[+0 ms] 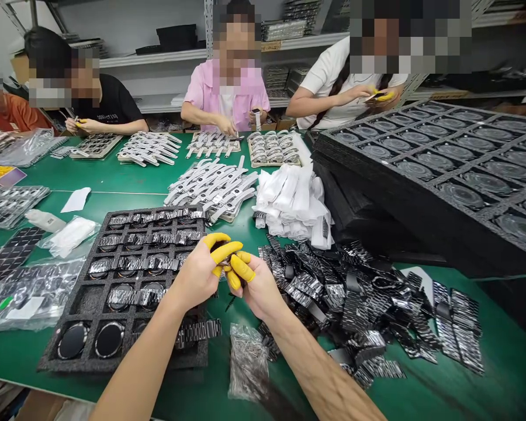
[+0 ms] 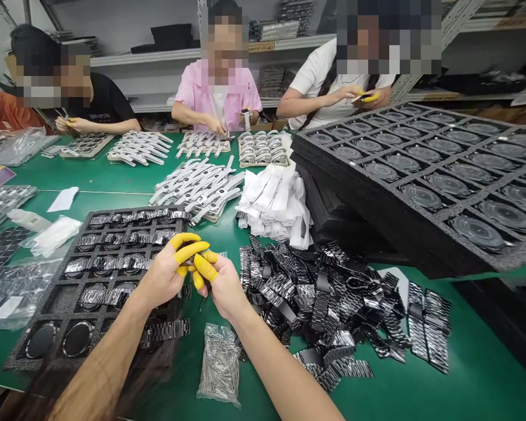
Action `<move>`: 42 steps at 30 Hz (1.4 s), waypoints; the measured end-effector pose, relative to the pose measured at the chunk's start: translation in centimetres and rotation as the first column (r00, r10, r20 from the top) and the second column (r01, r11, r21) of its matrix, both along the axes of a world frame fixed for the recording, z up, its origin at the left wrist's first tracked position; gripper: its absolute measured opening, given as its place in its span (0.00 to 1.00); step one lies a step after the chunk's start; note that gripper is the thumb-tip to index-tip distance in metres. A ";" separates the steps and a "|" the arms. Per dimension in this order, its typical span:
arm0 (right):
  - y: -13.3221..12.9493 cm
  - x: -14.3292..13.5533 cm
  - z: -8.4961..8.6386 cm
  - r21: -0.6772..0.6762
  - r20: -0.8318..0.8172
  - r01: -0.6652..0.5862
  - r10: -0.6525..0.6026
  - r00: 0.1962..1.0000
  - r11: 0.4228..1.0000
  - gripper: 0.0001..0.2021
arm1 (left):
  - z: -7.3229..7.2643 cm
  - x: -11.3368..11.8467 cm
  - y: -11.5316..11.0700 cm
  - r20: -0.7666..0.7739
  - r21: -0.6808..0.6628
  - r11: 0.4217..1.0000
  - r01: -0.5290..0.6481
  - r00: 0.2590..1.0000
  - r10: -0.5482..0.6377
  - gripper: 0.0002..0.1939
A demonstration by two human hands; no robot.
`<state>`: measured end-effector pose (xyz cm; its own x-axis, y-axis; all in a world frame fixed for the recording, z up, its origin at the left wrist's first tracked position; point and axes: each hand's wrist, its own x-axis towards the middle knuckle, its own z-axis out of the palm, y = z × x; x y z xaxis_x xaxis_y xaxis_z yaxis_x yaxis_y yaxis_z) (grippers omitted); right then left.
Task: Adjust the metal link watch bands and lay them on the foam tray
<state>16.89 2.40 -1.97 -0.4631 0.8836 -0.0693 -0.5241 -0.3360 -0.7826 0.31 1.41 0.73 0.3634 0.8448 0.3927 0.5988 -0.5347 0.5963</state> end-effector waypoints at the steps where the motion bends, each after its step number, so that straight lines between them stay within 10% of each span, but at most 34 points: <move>1: 0.0 -0.1 0.0 -0.009 -0.011 0.008 -0.008 1.000 1.000 0.23 | 0.1 0.0 -0.1 0.017 0.005 1.000 0.021 1.000 -0.021 0.31; 17: -0.5 -0.1 0.1 0.023 0.015 0.016 -0.017 1.000 1.000 0.22 | 0.6 0.5 -0.2 0.279 -0.017 0.985 0.174 0.946 -0.163 0.17; 22: 0.0 0.9 0.5 0.053 0.035 -0.047 0.045 0.998 0.997 0.23 | -0.2 0.6 0.4 0.356 0.099 0.993 -0.066 0.934 0.027 0.11; 29: 0.7 2.3 0.1 0.081 0.501 -0.565 0.457 0.735 0.821 0.12 | 0.1 -0.5 2.2 0.854 -0.086 0.878 -0.471 0.419 0.309 0.17; 36: 2.2 3.3 0.4 0.077 0.285 0.066 -0.085 0.955 0.995 0.19 | -0.8 1.8 1.1 0.523 -0.182 0.983 0.013 0.848 0.085 0.18; 42: -0.6 5.6 -0.4 0.289 0.378 0.095 -0.204 0.903 0.953 0.13 | -0.6 2.2 1.2 0.609 -0.520 0.852 0.062 0.726 0.319 0.18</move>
